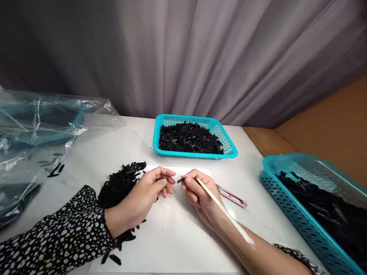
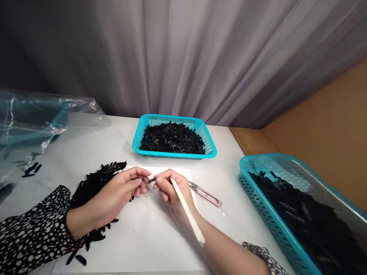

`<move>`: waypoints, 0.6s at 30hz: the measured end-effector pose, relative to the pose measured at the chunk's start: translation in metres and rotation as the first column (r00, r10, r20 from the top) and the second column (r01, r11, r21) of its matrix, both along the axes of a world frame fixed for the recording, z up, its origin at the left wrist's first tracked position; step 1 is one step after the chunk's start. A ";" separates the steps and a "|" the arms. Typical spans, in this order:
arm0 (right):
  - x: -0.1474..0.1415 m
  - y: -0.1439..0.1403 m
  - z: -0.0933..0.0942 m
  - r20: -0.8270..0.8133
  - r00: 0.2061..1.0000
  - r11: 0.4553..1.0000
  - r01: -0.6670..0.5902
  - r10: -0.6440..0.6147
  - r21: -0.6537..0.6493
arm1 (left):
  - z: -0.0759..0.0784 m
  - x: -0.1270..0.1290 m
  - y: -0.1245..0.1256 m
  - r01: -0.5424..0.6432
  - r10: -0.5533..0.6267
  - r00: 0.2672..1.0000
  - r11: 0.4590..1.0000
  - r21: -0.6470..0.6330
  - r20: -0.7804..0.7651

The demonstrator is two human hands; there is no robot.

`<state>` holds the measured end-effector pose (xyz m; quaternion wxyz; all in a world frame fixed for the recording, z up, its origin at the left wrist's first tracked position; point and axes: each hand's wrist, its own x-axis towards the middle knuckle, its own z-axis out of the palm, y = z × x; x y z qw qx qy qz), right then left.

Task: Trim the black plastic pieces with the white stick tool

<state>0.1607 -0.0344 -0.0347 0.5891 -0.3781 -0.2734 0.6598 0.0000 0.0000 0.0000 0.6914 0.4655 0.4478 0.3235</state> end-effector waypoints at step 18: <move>0.004 0.002 0.002 -0.060 0.996 0.997 -0.071 0.071 -0.003 | 0.008 -0.001 -0.003 -0.002 0.005 0.998 0.999 0.042 -0.056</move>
